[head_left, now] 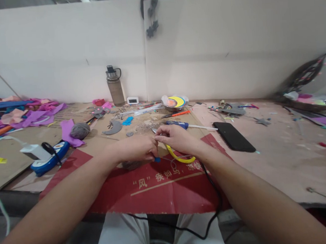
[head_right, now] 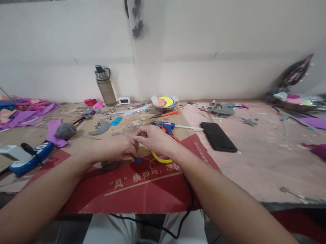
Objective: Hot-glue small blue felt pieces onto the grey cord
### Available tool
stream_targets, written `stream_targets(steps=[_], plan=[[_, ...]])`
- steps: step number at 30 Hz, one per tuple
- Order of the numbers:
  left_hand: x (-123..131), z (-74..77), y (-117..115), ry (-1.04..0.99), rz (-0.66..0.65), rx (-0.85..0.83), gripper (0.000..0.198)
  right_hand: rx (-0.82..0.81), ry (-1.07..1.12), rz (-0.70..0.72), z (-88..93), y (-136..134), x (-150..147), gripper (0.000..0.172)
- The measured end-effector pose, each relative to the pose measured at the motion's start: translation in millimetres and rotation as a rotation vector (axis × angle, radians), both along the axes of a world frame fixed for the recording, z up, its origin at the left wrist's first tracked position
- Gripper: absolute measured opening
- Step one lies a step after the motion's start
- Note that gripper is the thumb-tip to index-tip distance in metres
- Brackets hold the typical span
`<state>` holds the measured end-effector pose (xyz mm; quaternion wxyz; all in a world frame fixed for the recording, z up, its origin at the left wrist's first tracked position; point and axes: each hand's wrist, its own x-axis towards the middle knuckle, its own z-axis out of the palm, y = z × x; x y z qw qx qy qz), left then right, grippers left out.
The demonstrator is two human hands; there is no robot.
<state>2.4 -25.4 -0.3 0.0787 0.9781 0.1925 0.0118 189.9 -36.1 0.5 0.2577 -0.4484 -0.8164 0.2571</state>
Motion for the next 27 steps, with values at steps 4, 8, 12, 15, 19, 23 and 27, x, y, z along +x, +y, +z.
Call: stream_targets(steps=[4, 8, 12, 15, 19, 23, 27], plan=[[-3.3, 3.3, 2.8, 0.029, 0.095, -0.163, 0.018, -0.028, -0.107, 0.016, 12.9, -8.4, 7.0, 0.012], [-9.2, 5.1, 9.0, -0.038, 0.175, -0.353, 0.019, -0.097, -0.228, 0.18, 17.3, -19.7, 8.7, 0.004], [-16.1, 3.1, 16.8, -0.1, 0.164, -0.401, 0.017, -0.006, -0.283, 0.256, 9.4, -24.6, 2.7, 0.012], [-17.6, 2.6, 19.1, -0.096, 0.161, -0.372, 0.017, 0.049, -0.331, 0.302, 2.8, -24.7, -1.8, 0.018], [-16.3, 4.7, 18.3, -0.083, 0.135, -0.362, 0.016, 0.072, -0.423, 0.251, -0.7, -24.9, -7.0, 0.019], [-17.6, 6.8, 18.0, -0.068, 0.175, -0.413, 0.021, 0.036, -0.51, 0.188, 1.3, -27.2, -12.9, 0.016], [-19.7, 6.6, 18.8, -0.065, 0.197, -0.42, 0.021, 0.053, -0.497, 0.126, 0.6, -28.1, -15.1, 0.017]])
